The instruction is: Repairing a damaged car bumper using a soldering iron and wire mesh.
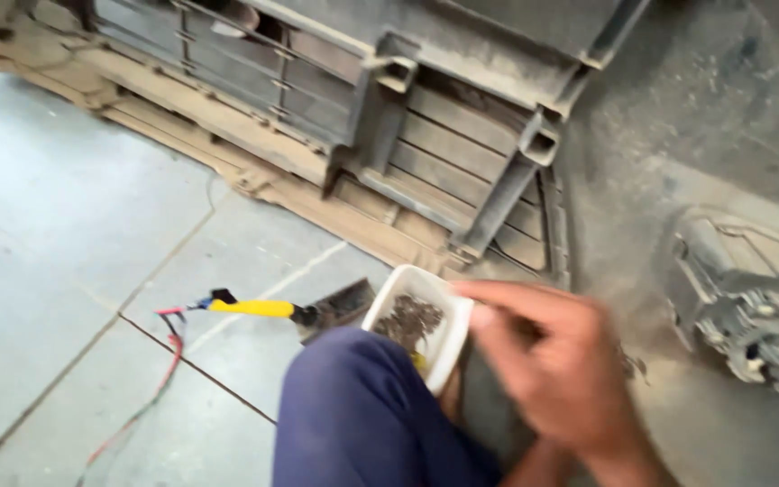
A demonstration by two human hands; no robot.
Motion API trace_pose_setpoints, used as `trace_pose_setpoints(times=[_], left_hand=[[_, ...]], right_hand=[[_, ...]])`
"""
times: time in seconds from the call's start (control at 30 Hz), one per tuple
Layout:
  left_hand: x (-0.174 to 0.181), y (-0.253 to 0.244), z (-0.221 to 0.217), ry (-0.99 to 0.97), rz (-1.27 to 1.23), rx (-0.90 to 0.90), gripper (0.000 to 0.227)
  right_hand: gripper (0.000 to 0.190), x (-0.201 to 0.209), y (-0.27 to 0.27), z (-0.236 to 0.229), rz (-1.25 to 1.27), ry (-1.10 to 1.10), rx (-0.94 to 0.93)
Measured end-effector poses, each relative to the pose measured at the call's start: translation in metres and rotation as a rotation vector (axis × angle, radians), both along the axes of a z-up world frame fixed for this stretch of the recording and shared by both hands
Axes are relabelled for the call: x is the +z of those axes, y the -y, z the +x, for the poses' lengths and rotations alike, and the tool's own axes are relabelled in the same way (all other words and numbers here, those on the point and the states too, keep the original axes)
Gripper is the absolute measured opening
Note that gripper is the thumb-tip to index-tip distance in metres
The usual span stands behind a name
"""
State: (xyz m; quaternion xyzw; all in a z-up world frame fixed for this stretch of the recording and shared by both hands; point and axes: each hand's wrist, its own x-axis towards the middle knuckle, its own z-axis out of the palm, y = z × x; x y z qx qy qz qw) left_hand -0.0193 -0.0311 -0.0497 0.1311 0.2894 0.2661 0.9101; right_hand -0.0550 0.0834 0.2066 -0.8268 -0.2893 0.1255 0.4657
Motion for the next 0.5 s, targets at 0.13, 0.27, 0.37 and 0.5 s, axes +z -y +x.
trace_pose_setpoints(times=[0.13,0.27,0.37,0.5], left_hand=[[-0.024,0.021,0.009,-0.123,0.116,-0.022,0.049],[-0.046,0.028,-0.004,-0.232,0.21,-0.054,0.049],[-0.062,0.033,-0.018,-0.318,0.266,-0.079,0.049],[-0.086,0.04,-0.041,-0.434,0.34,-0.115,0.049]], right_hand=[[0.035,0.006,-0.112,-0.02,-0.08,-0.211,0.468],[0.06,-0.065,-0.193,-0.019,-0.415,-0.182,0.766],[0.066,-0.114,-0.215,-0.021,-0.246,0.187,0.941],[0.037,-0.105,-0.209,-0.024,-0.63,0.22,1.082]])
